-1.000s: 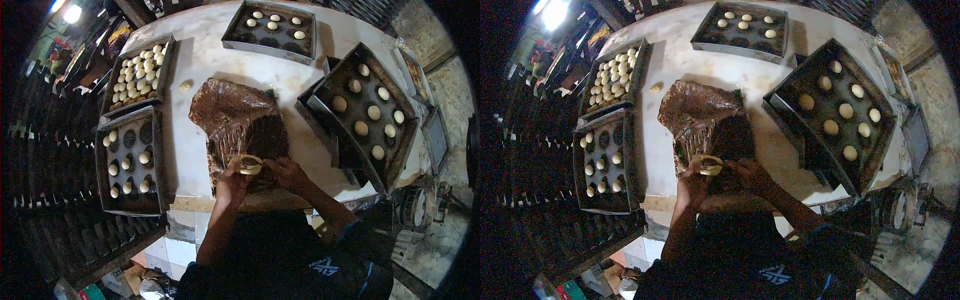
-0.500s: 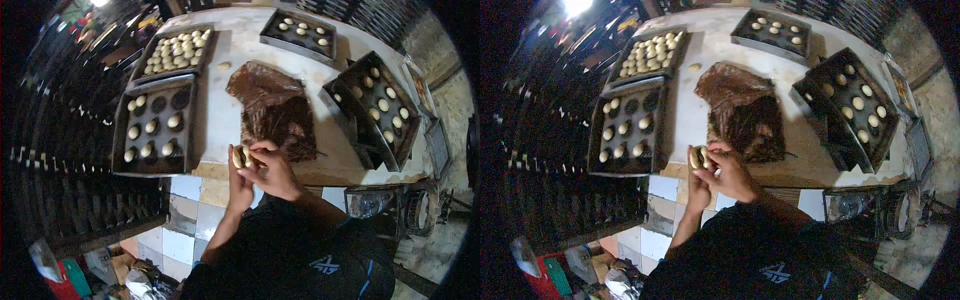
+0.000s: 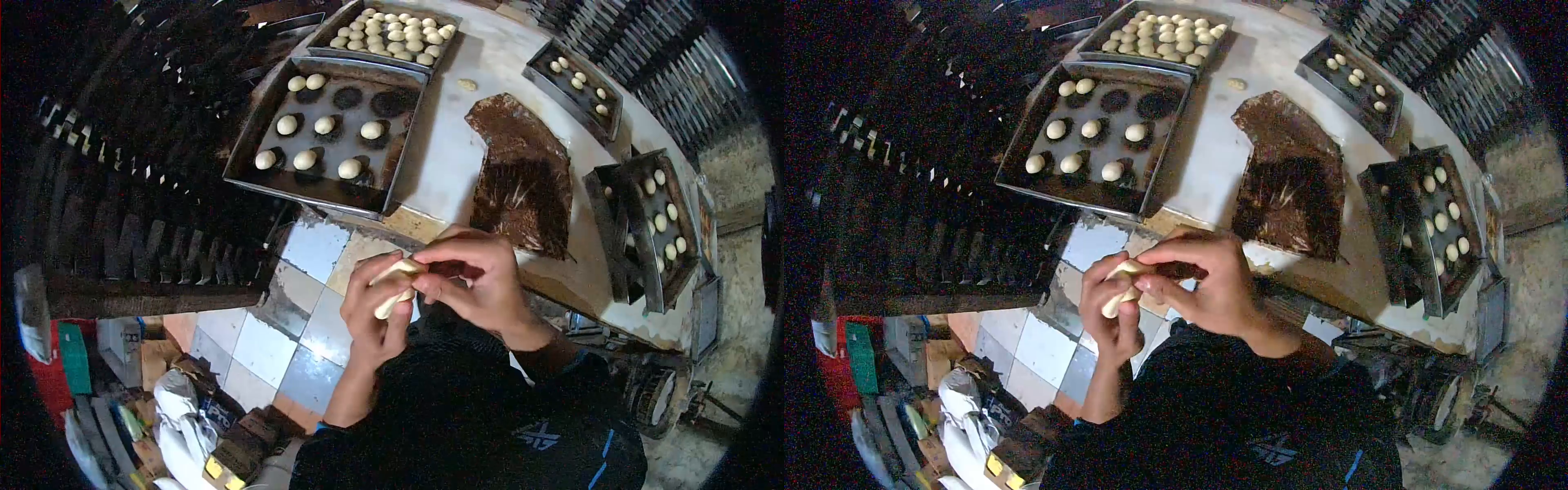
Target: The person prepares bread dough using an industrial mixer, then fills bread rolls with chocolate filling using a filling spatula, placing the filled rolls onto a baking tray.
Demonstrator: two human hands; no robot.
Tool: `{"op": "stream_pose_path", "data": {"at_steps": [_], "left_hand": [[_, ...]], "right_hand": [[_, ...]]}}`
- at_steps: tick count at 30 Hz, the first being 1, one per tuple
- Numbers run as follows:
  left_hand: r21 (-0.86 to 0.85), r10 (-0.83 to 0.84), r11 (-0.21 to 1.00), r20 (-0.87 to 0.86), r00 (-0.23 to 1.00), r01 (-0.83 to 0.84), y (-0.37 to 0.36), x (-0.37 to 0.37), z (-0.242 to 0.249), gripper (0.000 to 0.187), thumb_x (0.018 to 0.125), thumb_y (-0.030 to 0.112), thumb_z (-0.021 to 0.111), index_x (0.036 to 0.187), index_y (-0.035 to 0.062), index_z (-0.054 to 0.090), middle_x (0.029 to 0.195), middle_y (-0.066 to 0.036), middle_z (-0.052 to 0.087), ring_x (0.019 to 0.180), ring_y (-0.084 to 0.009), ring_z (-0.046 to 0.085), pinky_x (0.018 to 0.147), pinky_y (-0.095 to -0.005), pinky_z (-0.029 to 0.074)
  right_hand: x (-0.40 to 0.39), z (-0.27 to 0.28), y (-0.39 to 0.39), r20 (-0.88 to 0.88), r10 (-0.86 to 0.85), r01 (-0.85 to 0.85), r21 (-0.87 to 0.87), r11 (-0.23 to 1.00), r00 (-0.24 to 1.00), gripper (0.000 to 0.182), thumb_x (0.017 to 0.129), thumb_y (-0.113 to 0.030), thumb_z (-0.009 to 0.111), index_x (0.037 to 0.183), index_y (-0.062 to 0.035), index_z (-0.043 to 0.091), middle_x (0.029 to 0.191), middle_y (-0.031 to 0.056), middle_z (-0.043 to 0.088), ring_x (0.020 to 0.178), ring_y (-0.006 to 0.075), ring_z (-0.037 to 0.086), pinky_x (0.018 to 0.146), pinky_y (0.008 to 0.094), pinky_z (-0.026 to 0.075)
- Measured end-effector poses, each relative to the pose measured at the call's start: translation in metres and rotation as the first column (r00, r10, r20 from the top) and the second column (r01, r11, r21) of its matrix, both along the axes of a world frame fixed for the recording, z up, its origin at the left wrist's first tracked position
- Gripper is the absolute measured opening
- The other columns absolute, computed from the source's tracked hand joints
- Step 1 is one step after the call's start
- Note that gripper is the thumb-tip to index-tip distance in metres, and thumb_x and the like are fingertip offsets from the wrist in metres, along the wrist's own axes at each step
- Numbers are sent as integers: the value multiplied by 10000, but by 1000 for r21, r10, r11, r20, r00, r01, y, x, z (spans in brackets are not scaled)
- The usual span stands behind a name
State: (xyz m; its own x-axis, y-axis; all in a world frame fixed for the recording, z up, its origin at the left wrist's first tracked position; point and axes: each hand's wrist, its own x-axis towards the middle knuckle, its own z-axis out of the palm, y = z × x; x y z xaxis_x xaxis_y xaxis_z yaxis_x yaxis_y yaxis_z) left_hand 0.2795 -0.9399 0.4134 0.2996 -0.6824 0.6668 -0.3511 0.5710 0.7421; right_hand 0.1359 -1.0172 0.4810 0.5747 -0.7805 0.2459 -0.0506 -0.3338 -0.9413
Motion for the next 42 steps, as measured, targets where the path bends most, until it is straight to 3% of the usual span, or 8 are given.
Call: {"op": "stream_pose_path", "data": {"at_steps": [6,12,18,25,29,32,36,42], "left_hand": [[142,199,955,349,916,-262,-36,9,27,588,688,119,732,1252,80,573,1055,-160,434,955,-271,505,809,-350,447],[-15,-256,944,-660,706,329,-104,13,26,518,886,516,518,1078,40,584,1179,-120,380,1036,-258,432,942,-398,353],[-113,-204,975,-87,975,194,-178,33,50,335,897,401,592,1041,100,563,1087,-158,405,971,-231,455,773,-459,565],[3,-223,970,-384,896,243,-228,43,55,1120,534,448,906,1376,47,285,1140,-102,437,911,-158,474,793,-417,529],[20,-267,962,-158,951,273,-262,96,36,289,699,217,818,693,33,594,754,-102,608,760,-251,597,801,-434,524],[656,-58,754,27,998,27,-262,143,24,214,727,128,770,709,26,583,711,-68,602,720,-211,598,672,-376,487],[551,-246,668,-470,848,499,-259,197,-70,172,783,133,683,896,37,596,819,-58,624,754,-194,601,665,-282,463],[606,-417,654,-209,884,452,-265,260,-96,340,795,53,692,1116,19,586,792,10,548,695,-63,502,639,-215,428]], "right_hand": [[18,14,-29,-80,-20,-11,-362,932,997,376,713,-121,790,1035,19,654,967,96,639,850,213,645,697,334,533],[24,30,-110,125,10,30,-315,949,992,293,678,-127,818,908,-8,681,953,96,646,780,196,654,657,292,524],[30,10,-151,366,70,30,-260,965,928,250,735,-13,737,973,34,676,916,135,668,874,192,665,693,272,544],[63,-7,-184,470,66,114,-345,932,880,188,767,-41,704,941,24,675,974,169,665,876,273,684,782,343,557],[98,-31,-198,198,89,-61,-143,988,976,129,809,3,632,938,10,636,1012,187,623,935,323,631,788,393,506],[127,-36,-214,-93,-148,119,-260,958,985,135,836,-48,623,953,17,638,991,159,642,916,306,644,808,386,508],[194,-40,-225,-127,-131,50,-501,864,983,340,782,-52,674,1109,24,621,1150,181,577,1038,318,586,905,395,481],[253,-104,-264,-201,26,-82,-276,958,979,189,885,-46,567,1057,26,600,1050,167,607,950,271,613,831,347,489]]}}
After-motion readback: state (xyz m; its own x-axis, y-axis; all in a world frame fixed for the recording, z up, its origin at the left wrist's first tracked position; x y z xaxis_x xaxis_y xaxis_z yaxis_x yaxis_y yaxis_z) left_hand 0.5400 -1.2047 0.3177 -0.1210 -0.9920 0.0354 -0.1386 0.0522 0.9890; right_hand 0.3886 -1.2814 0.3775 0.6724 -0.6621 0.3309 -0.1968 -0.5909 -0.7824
